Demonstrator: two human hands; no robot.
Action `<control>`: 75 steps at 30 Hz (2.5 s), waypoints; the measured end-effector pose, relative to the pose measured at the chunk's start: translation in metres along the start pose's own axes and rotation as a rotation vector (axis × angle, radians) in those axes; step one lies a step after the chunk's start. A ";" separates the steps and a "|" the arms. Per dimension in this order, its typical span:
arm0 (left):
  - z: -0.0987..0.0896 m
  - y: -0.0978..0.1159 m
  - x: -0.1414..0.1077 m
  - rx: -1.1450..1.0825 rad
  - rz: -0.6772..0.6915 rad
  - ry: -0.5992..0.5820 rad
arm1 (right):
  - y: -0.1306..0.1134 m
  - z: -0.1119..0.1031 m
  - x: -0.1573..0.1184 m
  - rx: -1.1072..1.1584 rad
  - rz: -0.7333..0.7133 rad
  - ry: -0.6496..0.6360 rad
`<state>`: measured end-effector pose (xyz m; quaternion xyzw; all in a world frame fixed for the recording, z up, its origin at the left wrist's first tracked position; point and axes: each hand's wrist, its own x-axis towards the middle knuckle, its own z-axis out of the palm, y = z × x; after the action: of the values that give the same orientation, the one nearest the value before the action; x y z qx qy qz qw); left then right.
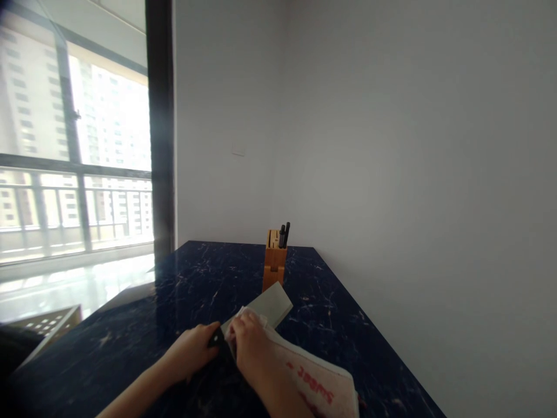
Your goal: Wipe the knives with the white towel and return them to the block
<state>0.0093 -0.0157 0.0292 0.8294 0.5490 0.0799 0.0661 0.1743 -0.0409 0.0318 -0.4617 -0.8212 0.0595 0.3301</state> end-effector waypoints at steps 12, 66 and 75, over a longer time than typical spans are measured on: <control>-0.004 0.000 0.001 -0.042 -0.014 -0.029 | 0.069 -0.036 0.039 -0.072 0.186 0.276; 0.001 -0.008 0.003 -0.090 0.055 0.036 | 0.004 -0.011 -0.014 -0.116 -0.033 0.082; -0.003 -0.011 -0.001 -0.544 -0.005 0.132 | 0.035 -0.026 -0.005 -0.169 0.022 0.462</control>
<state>-0.0015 -0.0126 0.0298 0.7728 0.5124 0.2783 0.2506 0.2173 -0.0307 0.0355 -0.4980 -0.7208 -0.1131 0.4686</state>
